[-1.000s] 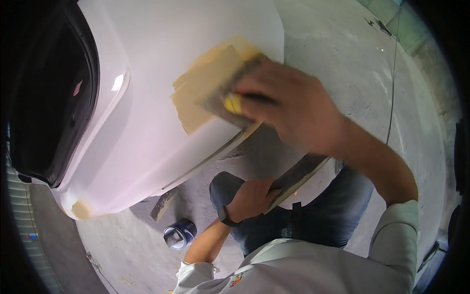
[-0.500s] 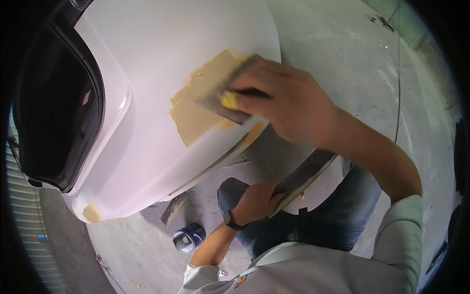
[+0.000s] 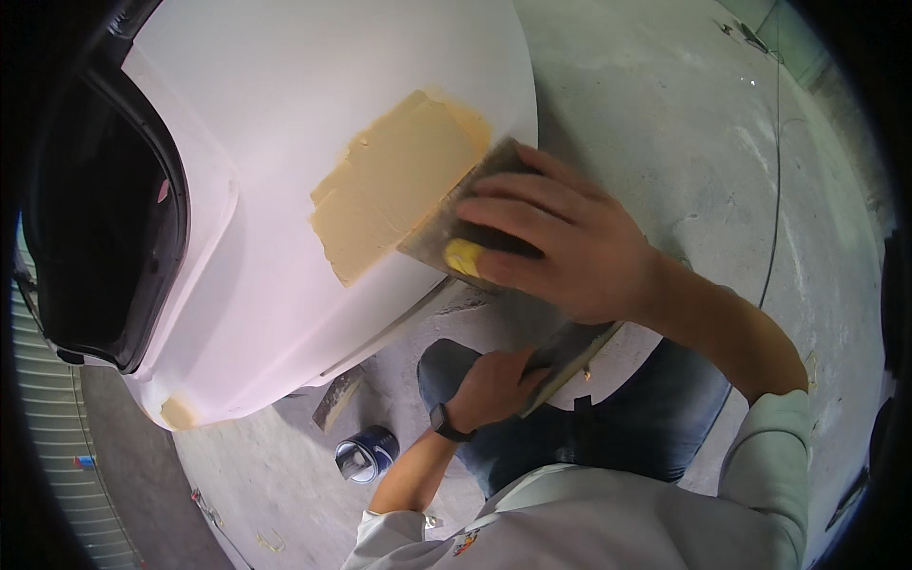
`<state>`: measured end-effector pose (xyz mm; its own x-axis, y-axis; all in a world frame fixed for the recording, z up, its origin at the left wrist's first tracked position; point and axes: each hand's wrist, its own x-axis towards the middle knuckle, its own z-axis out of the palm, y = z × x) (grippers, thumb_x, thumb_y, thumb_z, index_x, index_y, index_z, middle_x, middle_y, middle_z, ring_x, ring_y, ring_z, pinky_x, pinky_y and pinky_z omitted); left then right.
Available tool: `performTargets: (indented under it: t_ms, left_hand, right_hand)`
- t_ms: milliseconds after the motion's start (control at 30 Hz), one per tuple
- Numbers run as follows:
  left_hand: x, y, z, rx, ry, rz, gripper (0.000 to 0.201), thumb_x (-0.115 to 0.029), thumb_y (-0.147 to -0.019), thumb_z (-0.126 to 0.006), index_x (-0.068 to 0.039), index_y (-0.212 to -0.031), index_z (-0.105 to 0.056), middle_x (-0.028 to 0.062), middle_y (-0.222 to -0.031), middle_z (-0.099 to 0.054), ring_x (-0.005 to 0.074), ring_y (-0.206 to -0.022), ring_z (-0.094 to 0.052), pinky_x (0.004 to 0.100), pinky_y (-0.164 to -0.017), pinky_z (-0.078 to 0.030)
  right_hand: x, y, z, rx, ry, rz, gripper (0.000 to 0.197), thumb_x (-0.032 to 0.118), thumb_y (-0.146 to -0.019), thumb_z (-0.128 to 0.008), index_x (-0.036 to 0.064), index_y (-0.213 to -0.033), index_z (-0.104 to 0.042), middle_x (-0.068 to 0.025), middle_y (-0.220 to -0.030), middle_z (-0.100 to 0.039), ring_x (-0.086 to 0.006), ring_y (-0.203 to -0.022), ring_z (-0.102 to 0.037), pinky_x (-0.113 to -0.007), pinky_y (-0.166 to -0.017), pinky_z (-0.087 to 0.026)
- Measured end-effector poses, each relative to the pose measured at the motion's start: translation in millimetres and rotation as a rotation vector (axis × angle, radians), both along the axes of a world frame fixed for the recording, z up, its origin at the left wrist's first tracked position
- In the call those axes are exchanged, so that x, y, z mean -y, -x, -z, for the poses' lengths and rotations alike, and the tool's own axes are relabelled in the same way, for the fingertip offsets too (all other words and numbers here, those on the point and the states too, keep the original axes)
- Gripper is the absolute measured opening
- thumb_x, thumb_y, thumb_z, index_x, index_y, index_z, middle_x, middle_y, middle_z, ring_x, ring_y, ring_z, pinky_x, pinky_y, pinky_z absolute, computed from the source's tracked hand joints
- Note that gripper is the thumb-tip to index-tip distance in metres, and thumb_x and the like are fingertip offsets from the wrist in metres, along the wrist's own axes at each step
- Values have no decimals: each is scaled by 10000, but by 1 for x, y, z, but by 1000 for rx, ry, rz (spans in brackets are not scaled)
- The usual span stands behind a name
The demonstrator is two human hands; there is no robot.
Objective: The person sands a beige filler patch on the rear bumper of a white car using a sanding block and sandpaper. They repeatedly rub the block over the filler area, occasionally adjusting the sandpaper and repositioning their hands to cover different parts of the patch.
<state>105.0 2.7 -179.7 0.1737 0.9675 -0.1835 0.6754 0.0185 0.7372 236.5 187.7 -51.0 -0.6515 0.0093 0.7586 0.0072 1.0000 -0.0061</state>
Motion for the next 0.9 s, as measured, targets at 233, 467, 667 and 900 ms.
performTargets:
  t_ms: [233, 467, 667, 900]
  left_hand:
    - [-9, -2, 1, -75, 70, 36, 289, -276, -974, -637, -16, -1102, -647, 251, -918, -700, 463, -885, -662, 545, -774, -508]
    - [-8, -4, 13, 112, -190, -2, 254, -230, -957, -649, -30, -1112, -676, 228, -999, -717, 447, -925, -669, 537, -810, -514]
    - [-6, -2, 17, 44, -149, 2, 272, -248, -962, -646, -12, -1097, -659, 234, -970, -713, 455, -925, -665, 539, -805, -511]
    - [-10, -1, 11, -55, 52, 24, 393, -272, -970, -652, -20, -1268, -600, 256, -949, -709, 456, -895, -671, 514, -782, -524]
  right_hand:
    - [10, 25, 15, -152, 4, 25, 98, 263, -886, -716, 218, -966, -751, -56, -1313, -660, -269, -1224, -627, -602, -1120, -460]
    - [30, 30, 44, -242, 0, 90, 74, 301, -899, -728, 245, -945, -742, -53, -1342, -644, -264, -1213, -624, -624, -1130, -440]
    - [26, 37, 49, -261, -12, 96, 75, 291, -874, -735, 252, -935, -755, -52, -1313, -656, -265, -1219, -623, -607, -1131, -438]
    - [9, 14, 38, -235, -48, 20, 112, 277, -831, -736, 228, -929, -759, -67, -1340, -649, -289, -1234, -618, -604, -1121, -444]
